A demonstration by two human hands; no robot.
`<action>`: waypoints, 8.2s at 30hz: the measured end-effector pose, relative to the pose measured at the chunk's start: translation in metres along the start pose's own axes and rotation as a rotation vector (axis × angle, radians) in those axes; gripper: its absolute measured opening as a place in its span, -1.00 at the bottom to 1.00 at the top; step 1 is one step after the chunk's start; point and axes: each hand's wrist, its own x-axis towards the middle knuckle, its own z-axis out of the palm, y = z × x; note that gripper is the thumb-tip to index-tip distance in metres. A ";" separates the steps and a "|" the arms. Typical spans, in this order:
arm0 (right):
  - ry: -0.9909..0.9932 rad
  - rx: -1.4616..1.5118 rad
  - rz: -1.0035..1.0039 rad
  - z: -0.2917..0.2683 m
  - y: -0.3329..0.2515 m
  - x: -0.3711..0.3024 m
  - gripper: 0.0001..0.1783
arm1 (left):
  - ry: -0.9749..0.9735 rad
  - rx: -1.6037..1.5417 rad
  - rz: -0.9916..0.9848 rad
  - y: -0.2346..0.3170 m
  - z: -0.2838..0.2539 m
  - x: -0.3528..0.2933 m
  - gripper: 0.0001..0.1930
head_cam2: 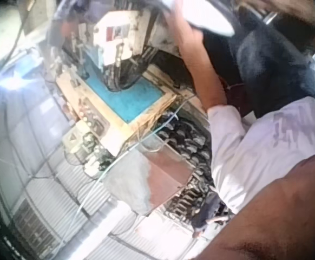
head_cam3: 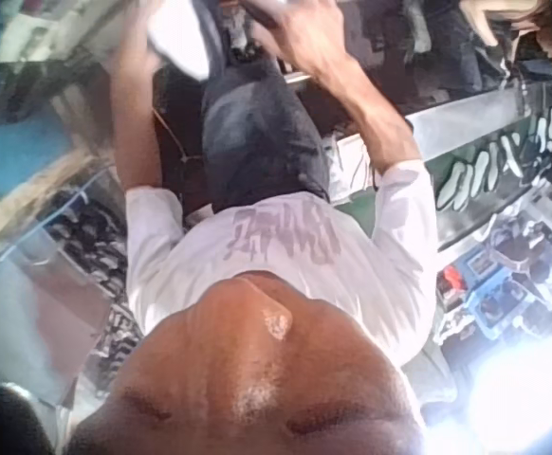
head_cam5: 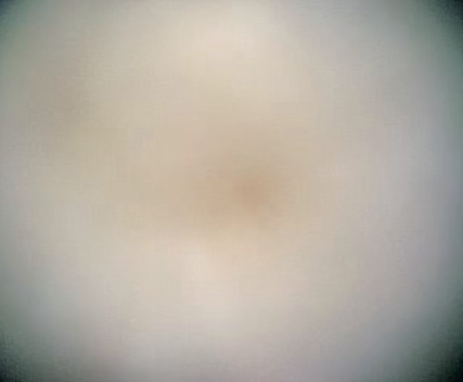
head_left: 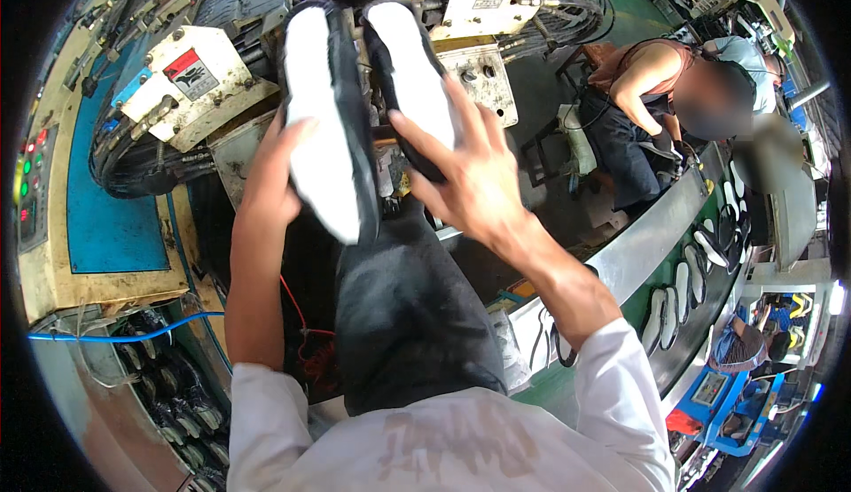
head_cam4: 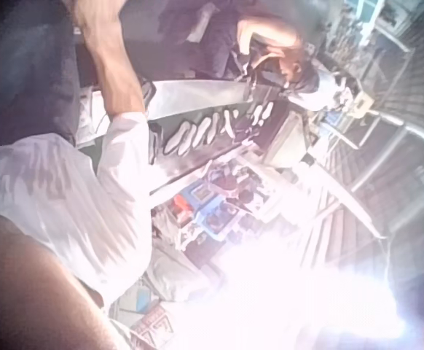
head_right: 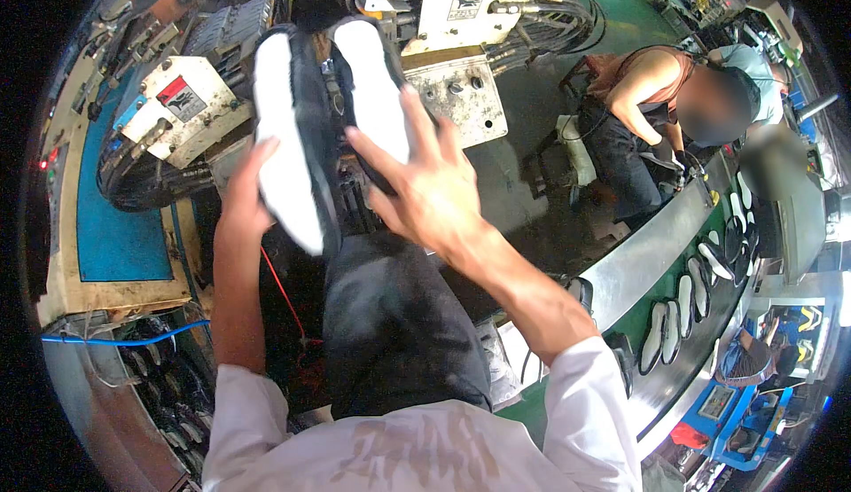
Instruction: Manually lasting and shaping shoes at an industrial production line using specialized machinery and tools.
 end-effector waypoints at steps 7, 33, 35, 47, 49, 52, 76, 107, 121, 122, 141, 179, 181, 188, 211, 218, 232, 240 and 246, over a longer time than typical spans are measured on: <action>0.000 0.036 0.012 0.076 -0.015 0.068 -0.18 | -0.190 -0.368 0.034 -0.024 -0.034 -0.160 0.12; 0.295 -0.007 -0.254 0.133 0.001 0.159 -0.34 | 0.368 0.262 -0.081 -0.086 -0.025 -0.132 -0.15; 0.251 0.053 -0.250 0.128 0.001 0.162 -0.34 | 0.273 0.004 -0.155 -0.096 -0.029 -0.131 -0.01; 0.036 0.349 -0.269 0.092 0.014 0.168 -0.35 | -0.041 -0.389 -0.376 -0.091 -0.007 -0.144 0.08; 0.038 0.423 -0.360 0.081 0.009 0.087 -0.29 | -0.027 -0.411 -0.370 -0.096 -0.011 -0.160 0.07; -0.705 1.405 0.130 0.053 0.002 0.001 -0.27 | -0.047 -0.400 -0.487 -0.107 -0.014 -0.180 -0.05; -0.131 -0.014 0.966 0.114 0.052 -0.492 -0.39 | 0.266 0.584 -0.730 -0.192 0.047 -0.207 -0.10; -0.732 2.198 0.806 0.065 -0.024 -0.237 -0.33 | 0.057 -0.486 -0.676 -0.254 -0.009 -0.261 -0.20; -0.522 0.133 0.295 0.141 0.004 -0.232 -0.71 | 0.131 -0.436 -0.585 -0.255 -0.011 -0.263 -0.29; -0.370 0.185 0.310 0.131 0.010 -0.223 -0.72 | 0.111 -0.424 -0.549 -0.252 -0.008 -0.261 -0.26; -0.585 0.090 0.085 0.115 0.031 -0.184 -0.67 | 0.214 0.326 -0.486 -0.230 0.031 -0.264 -0.11; -0.770 0.926 0.555 0.183 -0.044 -0.232 -0.76 | 1.928 0.395 0.207 -0.194 -0.041 -0.731 0.03; -0.859 0.893 0.546 0.179 -0.056 -0.219 -0.77 | 2.072 0.329 0.223 -0.202 -0.011 -0.772 0.00; -1.018 0.904 0.434 0.212 -0.058 -0.193 -0.73 | 2.357 0.412 -0.278 -0.306 0.064 -0.868 0.09; -0.069 0.258 0.901 0.130 0.041 -0.467 -0.37 | 0.424 1.318 -0.148 -0.124 -0.051 -0.360 -0.43; -0.158 -0.012 1.095 0.086 0.022 -0.573 -0.50 | -0.446 1.342 0.190 -0.162 0.122 -0.229 -0.48; -0.349 -0.120 1.461 -0.070 0.161 -0.802 0.23 | -0.757 1.523 0.052 -0.215 0.153 -0.217 -0.58; 0.299 0.200 1.778 -0.020 0.127 -0.809 0.05 | -0.841 1.232 0.064 -0.257 0.197 -0.195 -0.60; 0.757 0.748 1.767 -0.073 0.083 -0.654 -0.23 | -0.838 0.905 -0.013 -0.268 0.210 -0.165 -0.56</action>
